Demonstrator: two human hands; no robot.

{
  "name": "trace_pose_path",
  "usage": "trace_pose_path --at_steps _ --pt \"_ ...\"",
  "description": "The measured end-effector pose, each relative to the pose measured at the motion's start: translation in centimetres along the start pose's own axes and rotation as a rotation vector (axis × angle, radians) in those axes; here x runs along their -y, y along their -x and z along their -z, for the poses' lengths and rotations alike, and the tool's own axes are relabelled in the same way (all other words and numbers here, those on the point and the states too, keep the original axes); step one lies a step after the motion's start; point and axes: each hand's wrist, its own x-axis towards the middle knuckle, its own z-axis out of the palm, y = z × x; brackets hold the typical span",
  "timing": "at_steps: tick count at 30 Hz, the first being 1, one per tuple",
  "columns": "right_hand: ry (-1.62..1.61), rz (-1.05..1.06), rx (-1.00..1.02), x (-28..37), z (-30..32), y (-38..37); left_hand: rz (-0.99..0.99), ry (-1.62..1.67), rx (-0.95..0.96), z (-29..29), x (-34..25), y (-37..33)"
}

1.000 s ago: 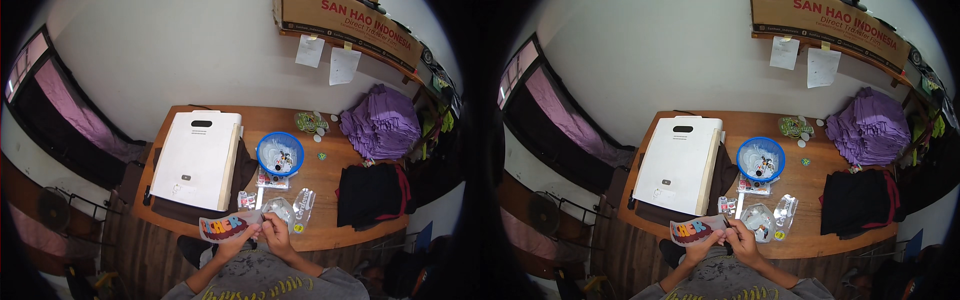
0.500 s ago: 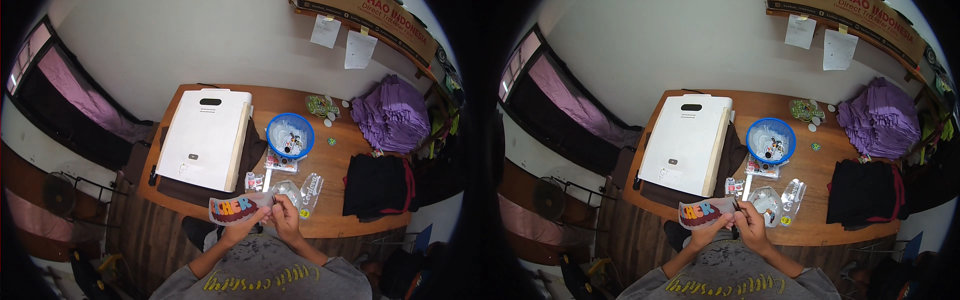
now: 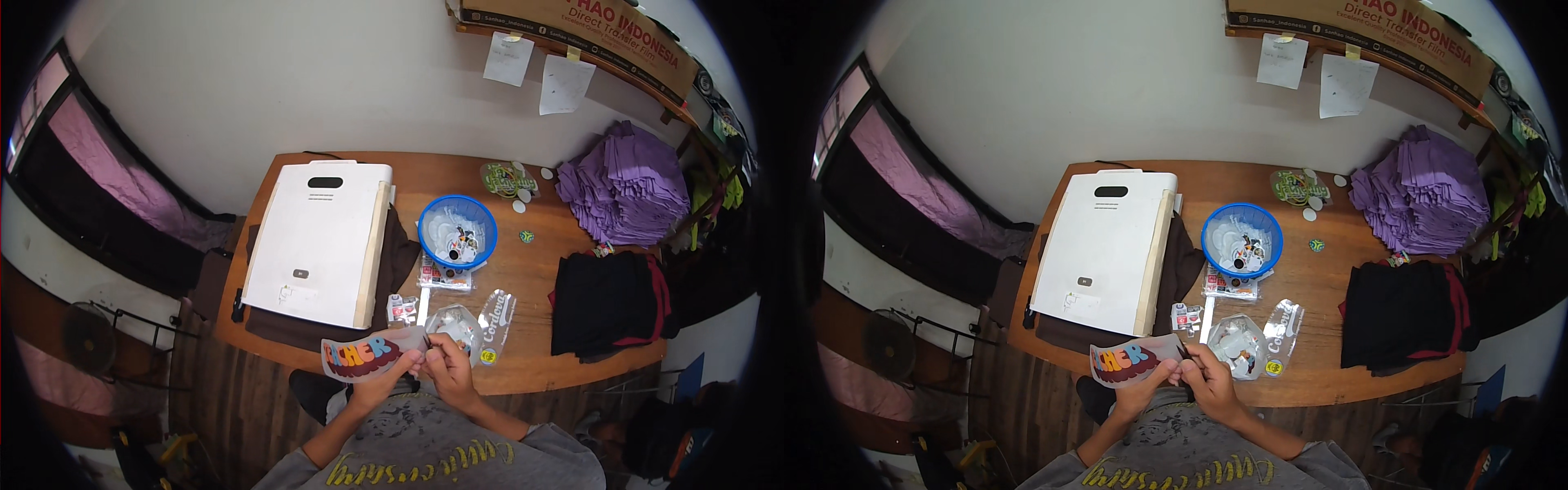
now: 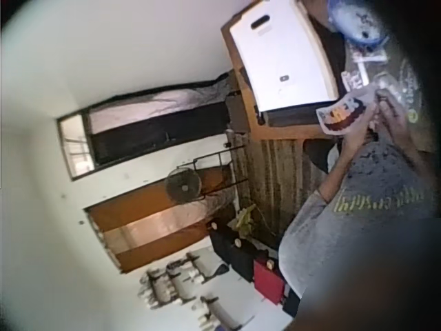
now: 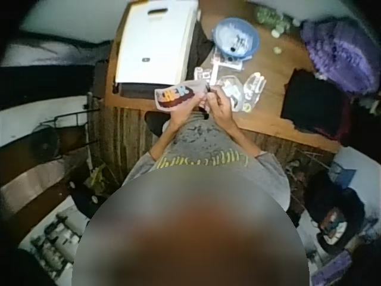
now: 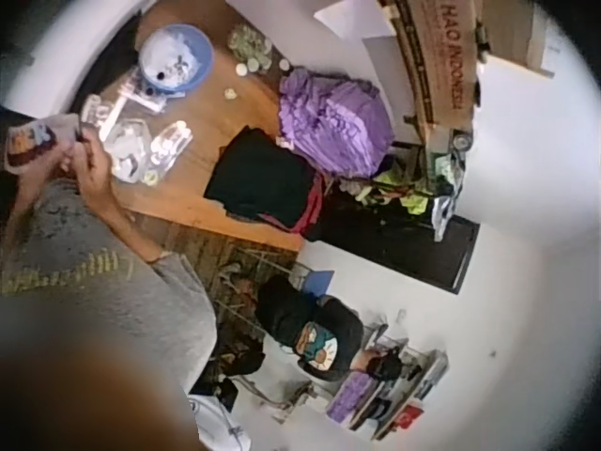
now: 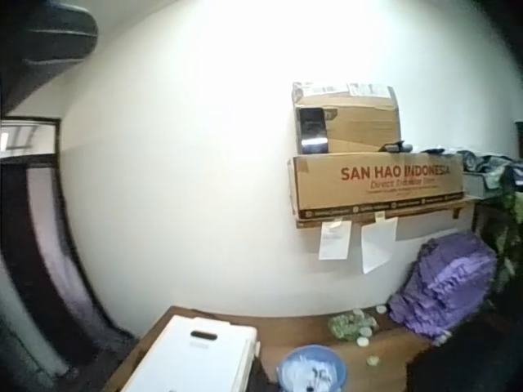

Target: Remove excess vinyl from a multi-colored heat transfer print using a weeding tool.

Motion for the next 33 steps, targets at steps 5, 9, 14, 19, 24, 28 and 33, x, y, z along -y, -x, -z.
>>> trace_pose_path --at_steps 5,9,14,19,24,28,33 --pt "0.028 -0.010 -0.030 -0.39 -0.12 -0.04 -0.033 0.003 0.022 0.37 0.34 0.07" --pt "-0.001 0.011 -0.040 -0.45 -0.24 -0.21 -0.059 0.021 0.037 0.32 0.40 -0.27" --pt "-0.014 0.007 -0.040 -0.59 -0.07 -0.16 -0.082 0.021 0.059 0.29 0.24 -0.43" --pt "0.018 -0.007 -0.040 -0.66 0.15 -0.01 0.051 0.034 -0.025 0.10 0.40 -0.08" --pt "0.040 0.028 -0.051 -0.34 -0.11 -0.31 0.072 -0.024 0.039 0.23 0.09 -0.08" --pt "0.050 0.041 -0.054 -0.34 -0.16 -0.29 0.039 -0.032 0.075 0.01 -0.13 -0.08" --pt "0.030 0.022 -0.070 -0.14 -0.29 -0.28 0.048 -0.023 0.024 -0.35 -0.45 -0.07"
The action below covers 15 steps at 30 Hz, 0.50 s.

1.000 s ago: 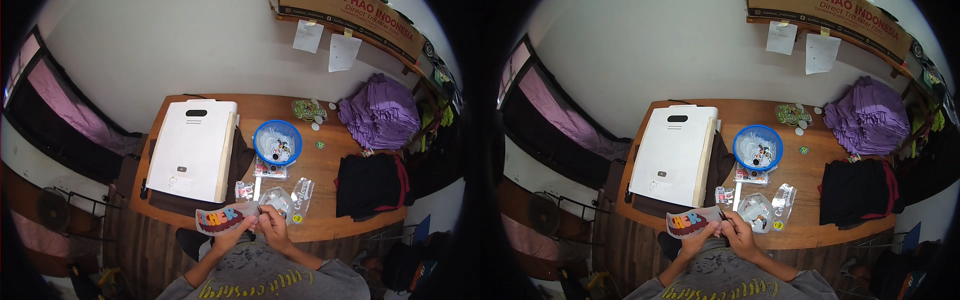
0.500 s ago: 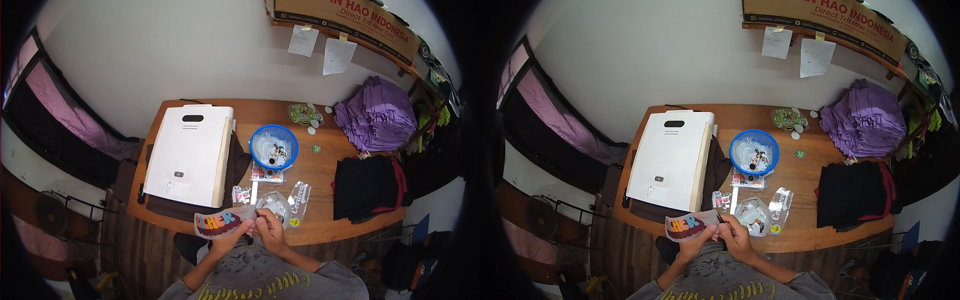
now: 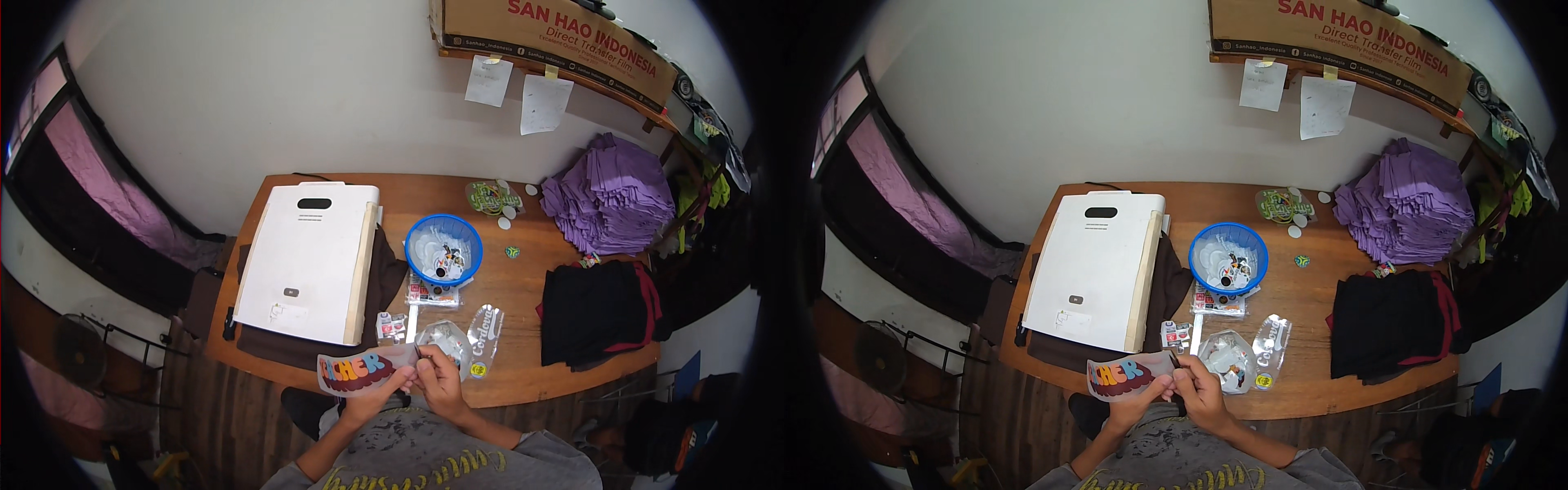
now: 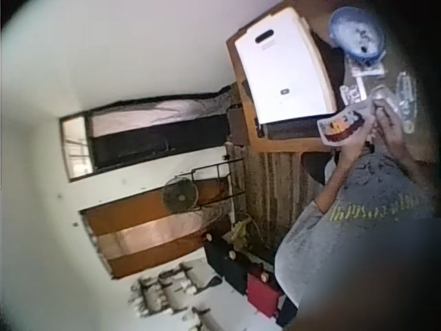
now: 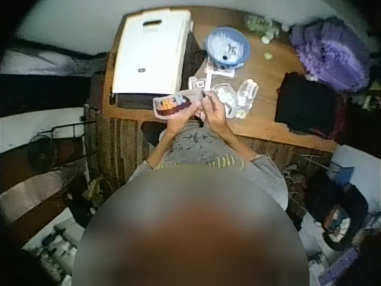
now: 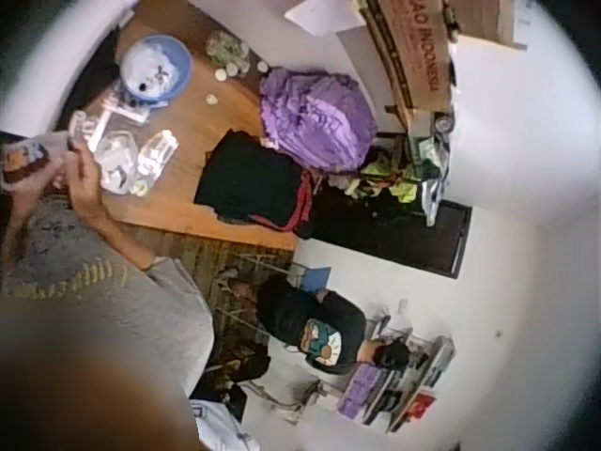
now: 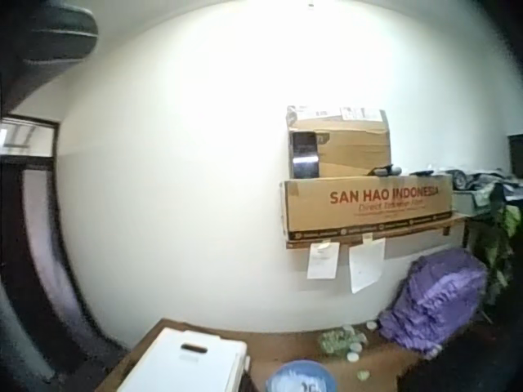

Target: Remove excess vinyl from a multi-colored heat transfer print using a weeding tool.

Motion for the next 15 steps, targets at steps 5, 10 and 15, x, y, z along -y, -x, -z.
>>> trace_pose_path --at_steps 5,10,15 --pt "-0.038 0.016 0.009 -0.3 0.4 0.0 -0.029 0.014 0.065 0.0 0.4 -0.2" --pt "-0.021 0.005 -0.022 -0.6 -0.2 -0.1 -0.031 0.031 0.044 0.6 0.8 -0.2" --pt "-0.047 0.008 -0.025 -1.1 -0.2 -0.2 0.034 -0.002 0.027 1.2 1.5 -0.2"
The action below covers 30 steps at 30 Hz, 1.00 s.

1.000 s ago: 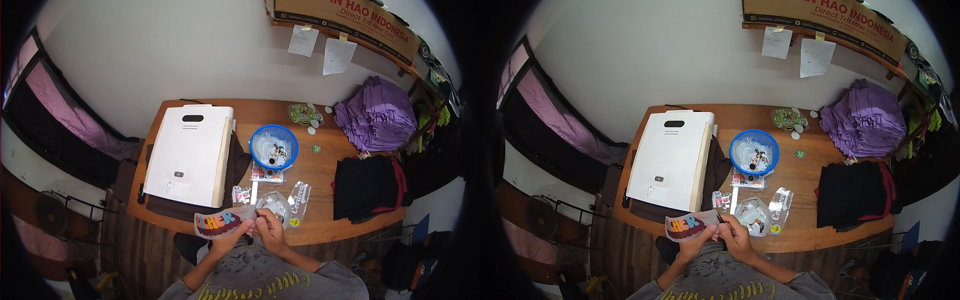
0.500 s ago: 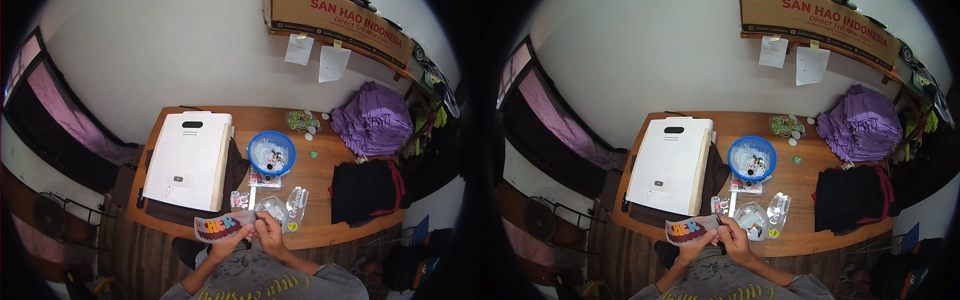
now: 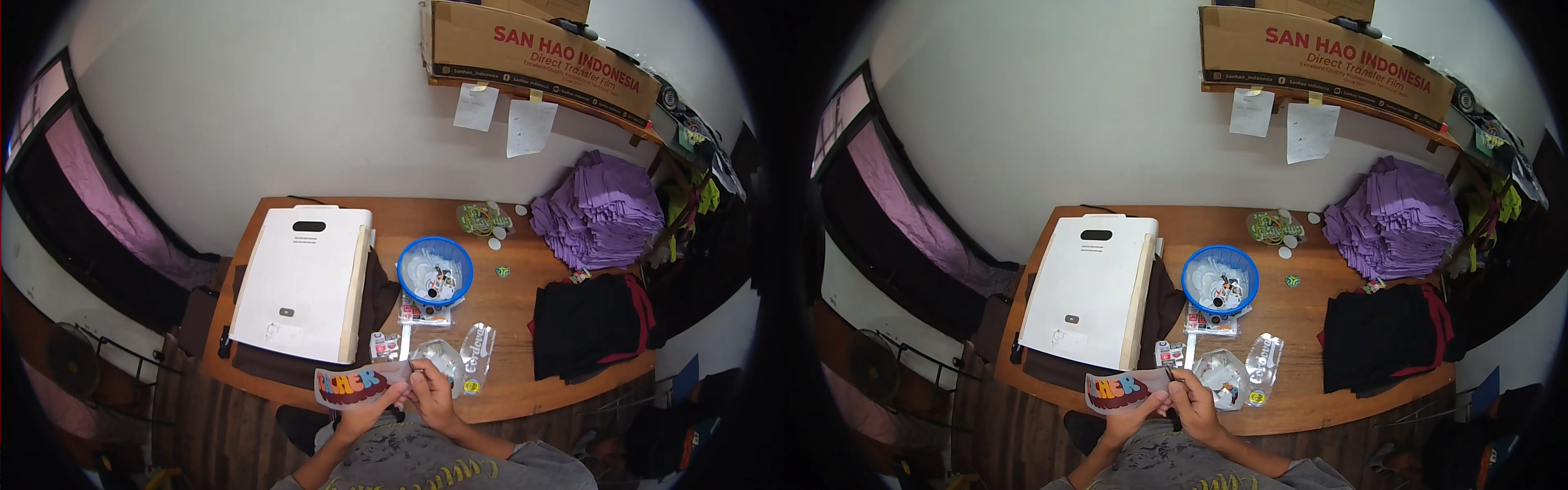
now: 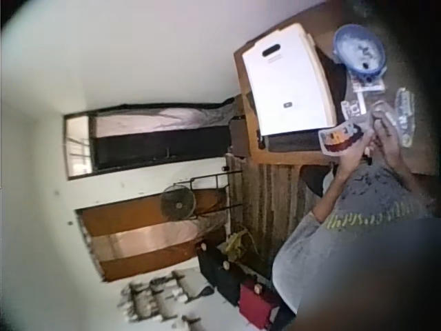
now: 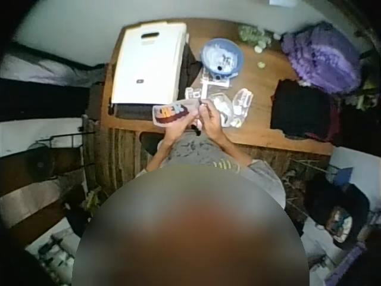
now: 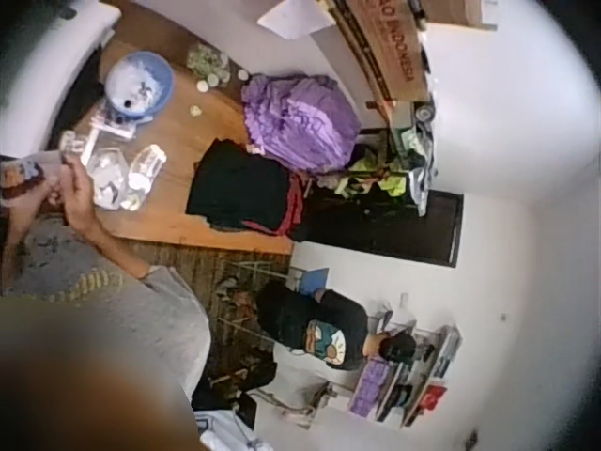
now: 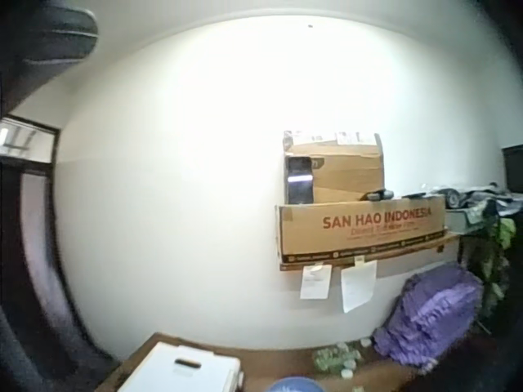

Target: Remove excess vinyl from a multi-colored heat transfer print using a weeding tool.

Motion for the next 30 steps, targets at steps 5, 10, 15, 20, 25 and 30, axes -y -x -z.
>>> trace_pose_path --at_steps 5,10,15,20,25,30 --pt "-0.022 -0.004 -0.014 0.4 0.0 -0.1 0.036 -0.005 0.009 -0.5 -0.7 0.0" --pt "-0.017 0.013 -0.001 0.0 0.0 -0.4 -0.037 0.005 0.005 -0.2 -0.4 -0.2" --pt "-0.034 0.012 -0.028 -0.2 -0.1 -0.3 -0.039 -0.001 0.006 -0.2 -0.4 -0.3" --pt "0.019 0.027 -0.037 -0.9 0.3 -0.3 -0.016 0.012 0.021 -0.1 0.0 -0.5" --pt "0.036 0.028 -0.039 -1.0 0.3 -0.4 -0.040 -0.005 0.010 -0.1 -0.1 -0.5" --pt "-0.002 0.015 -0.045 -1.3 0.3 -0.4 -0.042 0.006 0.016 0.1 0.3 -0.6"
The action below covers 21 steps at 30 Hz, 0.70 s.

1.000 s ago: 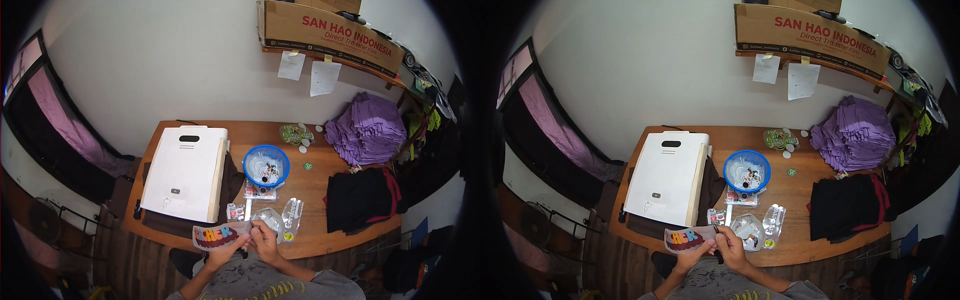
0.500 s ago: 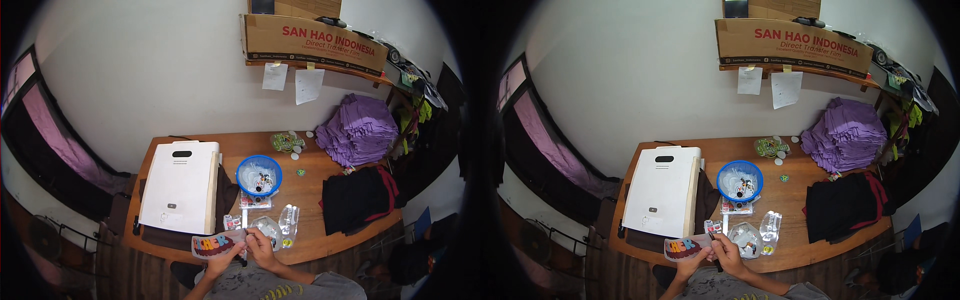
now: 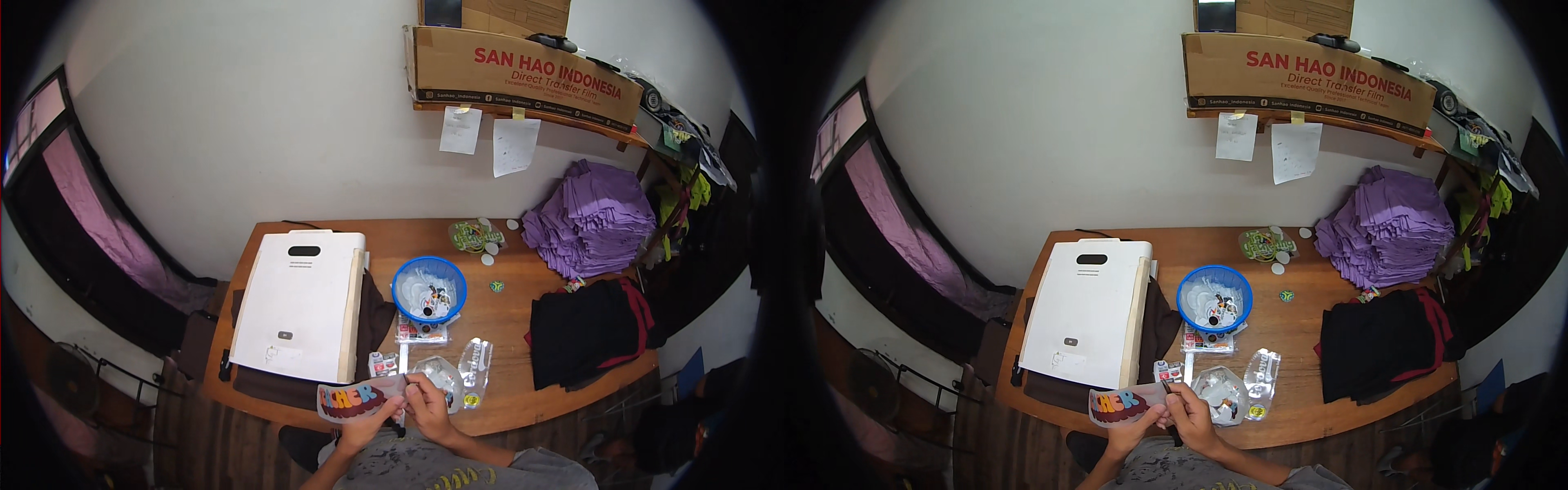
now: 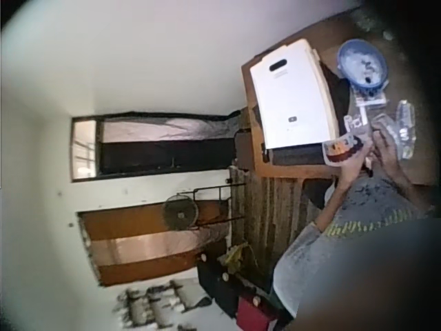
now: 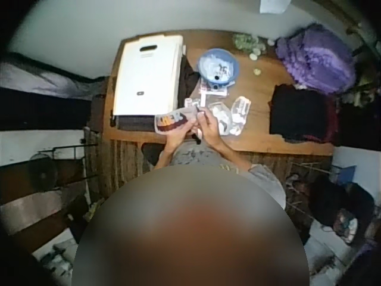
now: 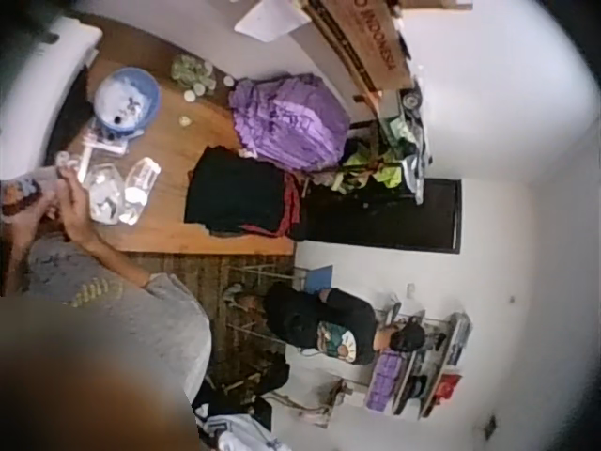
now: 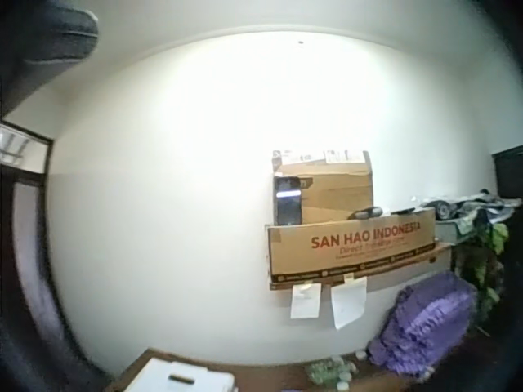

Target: Remove excess vinyl from a multi-colored heat transfer print using a weeding tool.

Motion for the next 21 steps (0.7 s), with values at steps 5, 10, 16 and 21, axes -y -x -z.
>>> trace_pose_path --at_steps 5,10,16,21 --pt "0.024 0.003 0.006 0.5 -0.2 0.0 0.047 -0.001 -0.015 0.2 0.2 0.1" --pt "0.024 0.020 0.010 -0.1 -0.1 -0.1 0.018 0.010 -0.021 -0.3 -0.6 0.2" --pt "-0.009 0.002 0.014 -0.7 0.2 -0.1 -0.018 0.021 -0.008 -0.5 -0.7 0.2" --pt "0.006 0.006 0.005 -1.1 0.4 -0.1 0.013 -0.013 -0.037 0.0 0.3 0.3"
